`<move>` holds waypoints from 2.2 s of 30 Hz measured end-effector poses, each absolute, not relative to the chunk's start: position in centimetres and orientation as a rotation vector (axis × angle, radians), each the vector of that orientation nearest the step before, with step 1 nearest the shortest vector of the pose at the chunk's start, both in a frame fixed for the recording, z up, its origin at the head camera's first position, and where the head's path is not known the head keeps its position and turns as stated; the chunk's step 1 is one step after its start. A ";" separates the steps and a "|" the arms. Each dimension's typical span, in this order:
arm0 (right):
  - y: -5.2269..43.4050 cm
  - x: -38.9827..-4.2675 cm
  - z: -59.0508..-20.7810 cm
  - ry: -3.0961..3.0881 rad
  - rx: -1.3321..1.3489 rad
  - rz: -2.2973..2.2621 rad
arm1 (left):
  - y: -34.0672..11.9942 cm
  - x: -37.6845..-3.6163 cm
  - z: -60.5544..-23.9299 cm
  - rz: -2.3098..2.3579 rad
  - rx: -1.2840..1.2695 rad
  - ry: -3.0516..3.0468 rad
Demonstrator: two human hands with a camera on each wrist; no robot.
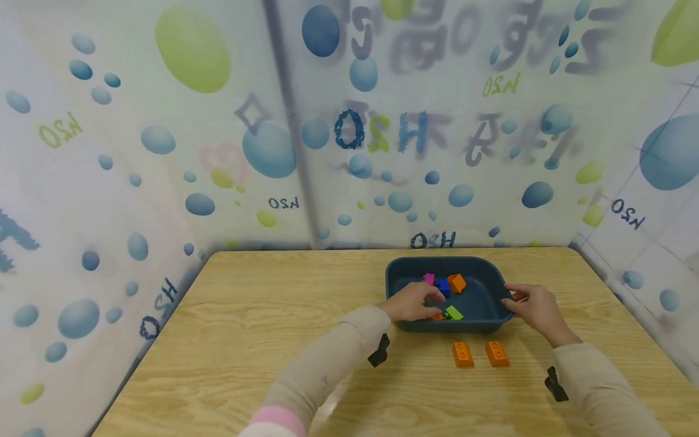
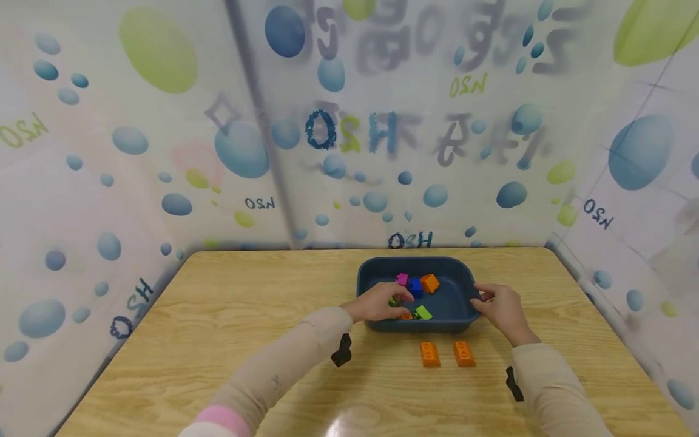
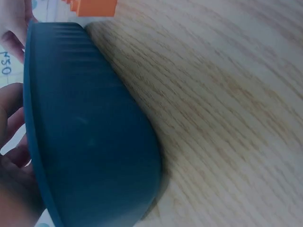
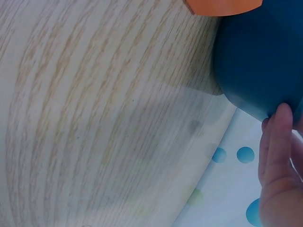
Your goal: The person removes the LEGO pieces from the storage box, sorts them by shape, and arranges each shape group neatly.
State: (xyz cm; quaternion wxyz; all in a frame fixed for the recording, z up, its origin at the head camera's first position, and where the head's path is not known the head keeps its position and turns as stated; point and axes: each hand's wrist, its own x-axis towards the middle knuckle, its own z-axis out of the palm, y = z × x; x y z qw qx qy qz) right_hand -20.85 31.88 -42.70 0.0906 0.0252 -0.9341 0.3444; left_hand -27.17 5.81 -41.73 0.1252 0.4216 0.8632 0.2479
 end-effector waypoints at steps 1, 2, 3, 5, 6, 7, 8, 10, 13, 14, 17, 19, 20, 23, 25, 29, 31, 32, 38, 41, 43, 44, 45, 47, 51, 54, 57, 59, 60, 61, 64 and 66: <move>31.9 -20.9 -42.7 -2.776 0.077 1.022 | 5.8 -27.3 -41.9 0.723 1.234 2.505; 31.9 -20.9 -42.7 -2.774 0.080 1.023 | 5.8 -27.3 -42.0 0.722 1.239 2.496; 31.9 -20.9 -42.8 -2.773 0.082 1.022 | 5.8 -27.4 -42.1 0.723 1.239 2.488; 31.8 -20.9 -42.8 -2.773 0.083 1.019 | 5.8 -27.6 -42.4 0.721 1.238 2.479; 31.8 -20.9 -42.8 -2.773 0.083 1.014 | 5.8 -27.6 -42.5 0.717 1.235 2.477; 31.8 -20.9 -42.8 -2.774 0.082 1.012 | 5.7 -27.7 -42.6 0.713 1.233 2.477; 31.8 -20.9 -42.8 -2.774 0.081 1.008 | 5.7 -27.7 -42.6 0.710 1.229 2.477; 31.8 -21.0 -42.8 -2.777 0.080 1.002 | 5.7 -27.8 -42.8 0.700 1.218 2.477; 31.7 -21.0 -42.7 -2.776 0.083 0.998 | 5.7 -27.9 -42.9 0.680 1.194 2.475; 31.7 -21.0 -42.7 -2.776 0.084 0.997 | 5.7 -28.0 -42.9 0.667 1.190 2.475; 31.8 -21.0 -42.6 -2.777 0.085 0.996 | 5.8 -28.1 -42.8 0.652 1.166 2.464; 31.8 -20.9 -42.6 -2.778 0.085 0.994 | 5.9 -28.1 -42.7 0.651 1.144 2.447; 31.8 -20.9 -42.6 -2.779 0.084 0.994 | 6.0 -28.1 -42.6 0.652 1.132 2.438; 31.8 -20.9 -42.5 -2.782 0.082 0.991 | 6.1 -28.1 -42.5 0.653 1.102 2.413; 31.7 -20.9 -42.5 -2.781 0.080 0.993 | 6.1 -28.2 -42.6 0.653 1.083 2.399; 31.7 -20.9 -42.5 -2.775 0.083 0.988 | 6.3 -28.4 -42.7 0.632 1.070 2.378; 31.7 -20.9 -42.5 -2.775 0.082 0.988 | 6.3 -28.4 -42.7 0.620 1.065 2.365; 31.7 -20.9 -42.5 -2.775 0.082 0.988 | 6.4 -28.4 -42.6 0.613 1.065 2.362; 31.7 -20.9 -42.5 -2.784 0.074 1.002 | 6.6 -28.6 -42.8 0.610 1.055 2.369; 31.7 -20.8 -42.5 -2.791 0.067 1.010 | 6.6 -28.7 -43.0 0.602 1.064 2.384; 31.7 -20.8 -42.5 -2.794 0.065 1.010 | 6.7 -28.7 -43.0 0.599 1.085 2.395; 31.7 -20.8 -42.6 -2.793 0.066 1.009 | 6.7 -28.7 -43.0 0.598 1.096 2.400; 31.7 -20.9 -42.6 -2.792 0.066 1.009 | 6.7 -28.6 -43.0 0.594 1.108 2.406; 31.7 -20.9 -42.6 -2.790 0.069 1.006 | 6.7 -28.6 -43.0 0.604 1.127 2.416; 31.8 -21.0 -42.5 -2.794 0.065 1.006 | 6.8 -28.5 -42.9 0.615 1.132 2.459; 31.7 -21.0 -42.5 -2.800 0.053 1.012 | 6.9 -28.5 -43.0 0.579 1.124 2.522; 31.7 -21.0 -42.5 -2.804 0.042 1.017 | 7.2 -28.5 -43.3 0.503 1.118 2.598; 31.7 -21.0 -42.5 -2.802 0.043 1.014 | 7.3 -28.6 -43.5 0.445 1.120 2.640; 31.7 -21.1 -42.5 -2.801 0.044 1.010 | 7.4 -28.6 -43.6 0.421 1.120 2.657; 31.7 -21.1 -42.5 -2.801 0.047 1.006 | 7.4 -28.6 -43.6 0.401 1.121 2.672; 31.7 -21.2 -42.6 -2.798 0.058 1.000 | 7.5 -28.6 -43.8 0.377 1.128 2.692; 31.7 -21.2 -42.7 -2.796 0.065 0.997 | 7.4 -28.5 -43.8 0.395 1.130 2.687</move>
